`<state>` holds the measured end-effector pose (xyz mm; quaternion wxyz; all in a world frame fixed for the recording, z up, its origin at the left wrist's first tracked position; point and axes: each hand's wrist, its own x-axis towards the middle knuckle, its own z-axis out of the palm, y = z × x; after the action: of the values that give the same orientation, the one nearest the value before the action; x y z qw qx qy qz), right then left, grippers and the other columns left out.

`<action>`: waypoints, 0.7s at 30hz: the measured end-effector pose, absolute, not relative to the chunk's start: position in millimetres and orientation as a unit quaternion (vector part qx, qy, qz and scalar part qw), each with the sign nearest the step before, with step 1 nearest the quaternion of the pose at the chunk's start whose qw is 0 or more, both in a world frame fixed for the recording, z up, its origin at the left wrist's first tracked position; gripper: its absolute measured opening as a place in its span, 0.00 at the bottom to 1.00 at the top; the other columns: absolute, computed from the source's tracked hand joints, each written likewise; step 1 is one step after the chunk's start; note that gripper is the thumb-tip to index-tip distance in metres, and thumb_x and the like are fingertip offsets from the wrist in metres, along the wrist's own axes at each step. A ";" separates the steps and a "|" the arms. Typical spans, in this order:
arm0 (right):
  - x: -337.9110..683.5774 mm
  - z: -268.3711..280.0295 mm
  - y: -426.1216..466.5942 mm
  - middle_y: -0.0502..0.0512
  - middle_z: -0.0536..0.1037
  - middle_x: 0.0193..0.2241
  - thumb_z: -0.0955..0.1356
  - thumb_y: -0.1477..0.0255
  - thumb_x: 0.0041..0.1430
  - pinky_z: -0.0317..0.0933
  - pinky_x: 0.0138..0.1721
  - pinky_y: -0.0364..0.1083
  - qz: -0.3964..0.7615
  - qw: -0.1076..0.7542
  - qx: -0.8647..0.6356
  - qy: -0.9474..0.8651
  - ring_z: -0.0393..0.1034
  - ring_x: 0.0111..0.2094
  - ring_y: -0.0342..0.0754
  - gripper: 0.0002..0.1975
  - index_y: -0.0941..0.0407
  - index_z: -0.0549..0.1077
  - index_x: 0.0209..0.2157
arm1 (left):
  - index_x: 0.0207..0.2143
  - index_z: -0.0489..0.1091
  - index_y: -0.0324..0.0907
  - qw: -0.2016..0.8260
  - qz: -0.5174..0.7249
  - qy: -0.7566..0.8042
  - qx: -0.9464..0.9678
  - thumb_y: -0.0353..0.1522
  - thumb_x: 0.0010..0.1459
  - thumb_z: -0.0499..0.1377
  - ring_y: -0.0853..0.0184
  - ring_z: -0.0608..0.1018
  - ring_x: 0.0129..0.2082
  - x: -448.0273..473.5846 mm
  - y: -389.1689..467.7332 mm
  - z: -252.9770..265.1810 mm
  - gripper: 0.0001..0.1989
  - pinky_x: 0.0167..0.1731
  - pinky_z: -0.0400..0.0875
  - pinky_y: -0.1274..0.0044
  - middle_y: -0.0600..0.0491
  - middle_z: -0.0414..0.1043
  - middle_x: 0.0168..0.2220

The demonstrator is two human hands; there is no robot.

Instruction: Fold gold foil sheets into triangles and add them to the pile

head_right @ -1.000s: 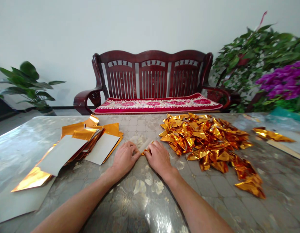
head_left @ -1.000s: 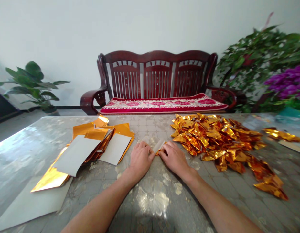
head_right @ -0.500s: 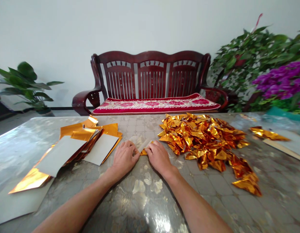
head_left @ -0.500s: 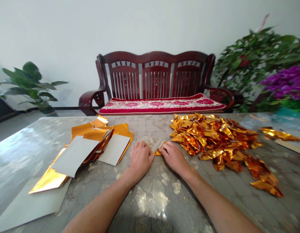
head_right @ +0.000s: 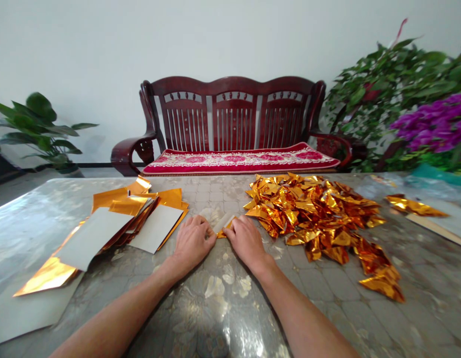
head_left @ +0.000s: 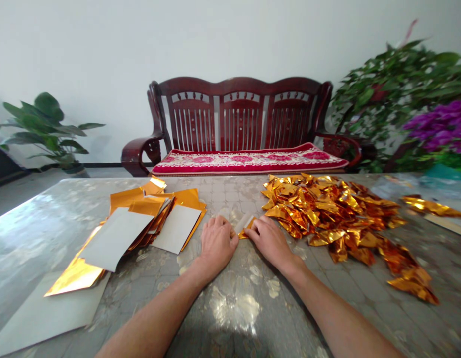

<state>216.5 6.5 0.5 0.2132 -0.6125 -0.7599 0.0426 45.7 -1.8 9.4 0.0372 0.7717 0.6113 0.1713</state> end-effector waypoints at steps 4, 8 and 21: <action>214.8 1.5 7.0 0.53 0.72 0.31 0.66 0.67 0.63 0.54 0.37 0.44 0.031 0.199 -0.623 -0.756 0.66 0.35 0.47 0.12 0.54 0.70 0.25 | 0.30 0.74 0.43 0.043 0.169 0.614 0.770 0.34 0.58 0.58 0.58 0.70 0.45 46.7 -2.6 10.8 0.08 0.45 0.62 0.68 0.49 0.71 0.41; 215.5 -0.4 8.0 0.53 0.72 0.31 0.67 0.66 0.62 0.54 0.36 0.43 0.021 0.194 -0.631 -0.751 0.66 0.36 0.47 0.11 0.55 0.70 0.26 | 0.29 0.74 0.43 0.044 0.167 0.618 0.767 0.34 0.59 0.57 0.58 0.70 0.45 47.4 -3.1 10.8 0.08 0.45 0.62 0.68 0.49 0.71 0.41; 214.8 6.4 2.0 0.54 0.74 0.35 0.66 0.63 0.63 0.52 0.36 0.46 -0.022 0.140 -0.647 -0.749 0.68 0.38 0.50 0.09 0.54 0.71 0.33 | 0.42 0.75 0.52 0.015 0.201 0.565 0.800 0.37 0.63 0.57 0.58 0.67 0.50 44.7 -8.7 5.1 0.08 0.50 0.61 0.66 0.52 0.68 0.51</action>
<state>214.8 2.0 6.4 0.1397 -0.6473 -0.7490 -0.0221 44.7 -8.7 5.1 0.0149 0.8001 0.5652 0.2005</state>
